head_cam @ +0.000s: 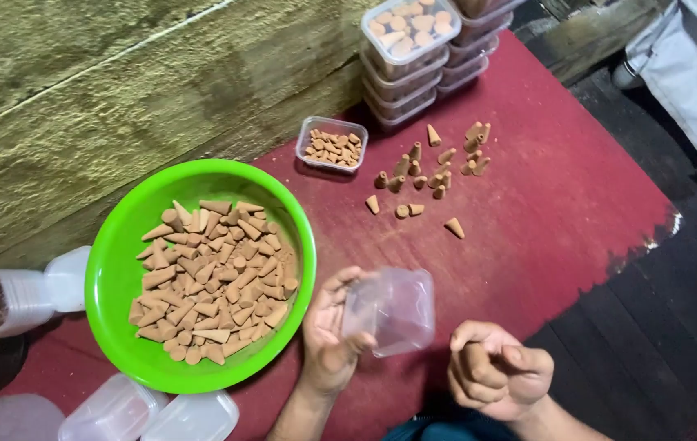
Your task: Filling small plastic containers with incense cones from a large bowl and a table surface.
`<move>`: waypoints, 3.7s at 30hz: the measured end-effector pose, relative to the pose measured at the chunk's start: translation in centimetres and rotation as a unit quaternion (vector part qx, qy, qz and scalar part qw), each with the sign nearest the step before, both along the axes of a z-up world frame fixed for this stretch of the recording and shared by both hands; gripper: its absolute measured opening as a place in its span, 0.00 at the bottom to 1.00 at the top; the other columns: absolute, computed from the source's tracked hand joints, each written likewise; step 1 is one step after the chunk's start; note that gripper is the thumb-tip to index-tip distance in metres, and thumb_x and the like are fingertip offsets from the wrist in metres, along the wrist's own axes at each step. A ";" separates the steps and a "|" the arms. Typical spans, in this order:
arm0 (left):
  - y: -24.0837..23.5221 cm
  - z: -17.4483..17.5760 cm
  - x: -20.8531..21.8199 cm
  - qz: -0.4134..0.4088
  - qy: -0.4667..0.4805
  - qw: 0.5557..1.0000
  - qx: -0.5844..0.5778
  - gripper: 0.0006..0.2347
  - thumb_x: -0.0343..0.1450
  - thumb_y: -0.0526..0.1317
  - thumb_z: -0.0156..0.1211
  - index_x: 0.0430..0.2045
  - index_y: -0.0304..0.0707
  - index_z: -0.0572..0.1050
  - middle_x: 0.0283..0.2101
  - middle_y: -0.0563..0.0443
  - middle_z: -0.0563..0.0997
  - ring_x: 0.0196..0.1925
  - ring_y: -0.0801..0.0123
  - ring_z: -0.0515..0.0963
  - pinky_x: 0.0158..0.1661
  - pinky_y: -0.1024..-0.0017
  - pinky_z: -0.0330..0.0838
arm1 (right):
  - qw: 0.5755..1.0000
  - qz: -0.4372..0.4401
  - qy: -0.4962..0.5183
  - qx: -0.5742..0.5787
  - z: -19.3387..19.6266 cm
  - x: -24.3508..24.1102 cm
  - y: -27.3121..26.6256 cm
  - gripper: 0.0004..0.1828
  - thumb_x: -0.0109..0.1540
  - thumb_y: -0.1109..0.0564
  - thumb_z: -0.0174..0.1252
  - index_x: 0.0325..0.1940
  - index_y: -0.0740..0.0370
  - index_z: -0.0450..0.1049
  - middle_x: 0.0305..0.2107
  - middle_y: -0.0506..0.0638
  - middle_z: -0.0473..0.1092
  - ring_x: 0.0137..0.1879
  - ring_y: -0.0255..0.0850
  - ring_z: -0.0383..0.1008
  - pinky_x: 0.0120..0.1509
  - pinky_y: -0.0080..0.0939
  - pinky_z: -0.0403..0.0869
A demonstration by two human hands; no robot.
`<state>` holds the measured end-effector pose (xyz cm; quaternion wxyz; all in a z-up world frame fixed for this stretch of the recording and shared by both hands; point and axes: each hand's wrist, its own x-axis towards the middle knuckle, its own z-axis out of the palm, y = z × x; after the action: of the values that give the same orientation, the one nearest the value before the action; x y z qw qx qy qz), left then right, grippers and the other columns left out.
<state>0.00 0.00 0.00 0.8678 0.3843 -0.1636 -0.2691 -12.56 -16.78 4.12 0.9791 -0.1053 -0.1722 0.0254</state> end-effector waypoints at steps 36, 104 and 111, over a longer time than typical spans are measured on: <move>-0.5 0.9 -1.4 -0.090 -0.031 0.992 0.078 0.30 0.76 0.49 0.44 0.70 0.26 0.57 0.53 0.32 0.81 0.25 0.70 0.80 0.37 0.75 0.78 | 0.097 -0.124 -0.097 -0.983 0.2 3.1 -2.6 0.35 0.60 0.55 0.52 0.72 0.38 0.57 0.19 0.51 0.73 0.22 0.55 0.76 0.26 0.54 0.72; -1.9 -0.1 -1.5 0.221 -0.319 0.832 0.397 0.10 0.73 0.35 0.58 0.47 0.33 0.77 0.44 0.50 0.79 0.42 0.71 0.80 0.42 0.78 0.79 | 0.408 -0.487 -0.274 -0.722 -7.4 12.1 -6.1 0.12 0.64 0.62 0.60 0.52 0.64 0.77 0.30 0.52 0.69 0.32 0.45 0.68 0.38 0.43 0.68; -1.9 -0.3 -2.5 0.216 -0.290 0.844 0.397 0.17 0.74 0.43 0.55 0.56 0.34 0.70 0.49 0.44 0.78 0.43 0.68 0.82 0.41 0.76 0.80 | 0.394 -0.494 -0.271 -0.726 -7.6 11.8 -6.3 0.10 0.62 0.62 0.60 0.29 0.63 0.68 0.22 0.52 0.66 0.26 0.44 0.65 0.31 0.42 0.65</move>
<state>-2.54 -1.90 -0.32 0.5901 0.7822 -0.1998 0.0066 -0.72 -23.08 -3.48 0.2757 -0.8442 -0.2622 -0.3776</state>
